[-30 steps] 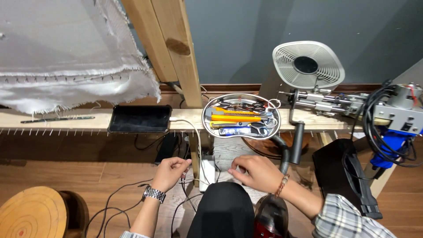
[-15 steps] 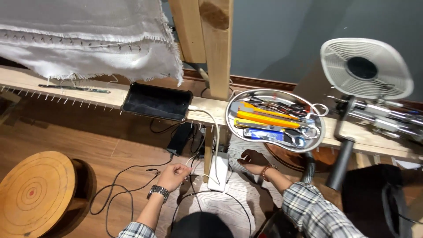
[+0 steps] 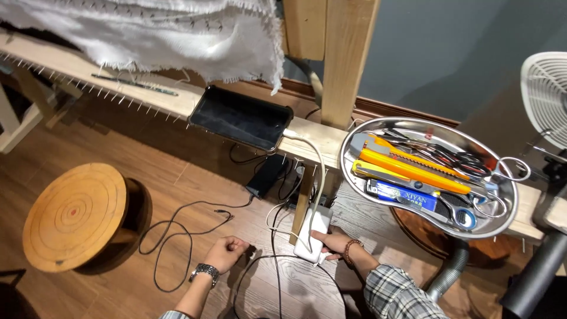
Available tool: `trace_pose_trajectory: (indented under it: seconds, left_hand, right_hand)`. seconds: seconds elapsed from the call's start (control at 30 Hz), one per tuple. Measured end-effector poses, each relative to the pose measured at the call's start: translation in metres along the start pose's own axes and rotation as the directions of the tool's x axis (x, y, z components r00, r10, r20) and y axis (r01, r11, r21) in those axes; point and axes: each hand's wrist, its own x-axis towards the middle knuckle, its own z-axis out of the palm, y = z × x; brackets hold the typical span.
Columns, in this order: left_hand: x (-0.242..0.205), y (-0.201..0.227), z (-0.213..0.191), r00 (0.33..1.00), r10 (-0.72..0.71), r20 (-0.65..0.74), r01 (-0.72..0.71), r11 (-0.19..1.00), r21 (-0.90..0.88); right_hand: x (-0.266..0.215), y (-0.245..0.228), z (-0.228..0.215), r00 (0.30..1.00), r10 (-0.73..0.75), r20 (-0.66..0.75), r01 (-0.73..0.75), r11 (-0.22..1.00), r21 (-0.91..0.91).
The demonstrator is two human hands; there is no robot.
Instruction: Untangling and coiling a long power cable on the floor before plugging it into a power strip near a rug tufting frame.
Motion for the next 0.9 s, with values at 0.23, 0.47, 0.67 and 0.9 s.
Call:
trace_pose_trajectory:
  seconds: [0.23,0.47,0.67,0.9]
  left_hand:
    - [-0.031,0.02,0.002,0.987,-0.149,-0.056,0.154,0.982,0.109]
    - [-0.043,0.042,-0.007,0.985,-0.013,-0.17,0.074,0.931,0.356]
    - [-0.039,0.084,-0.02,0.982,0.143,-0.126,-0.062,0.862,0.502]
    - [0.057,0.107,-0.002,0.93,0.366,-0.024,-0.274,0.738,0.616]
  right_hand:
    - [-0.008,-0.001,-0.003,0.995,-0.094,0.037,0.098,0.989,-0.109]
    - [0.013,0.015,0.007,0.968,-0.238,-0.076,0.197,0.915,-0.352]
    - [0.02,0.023,0.004,0.944,-0.276,-0.183,0.167,0.874,-0.456]
    - [0.124,0.035,-0.018,0.817,-0.473,-0.33,0.309,0.842,-0.442]
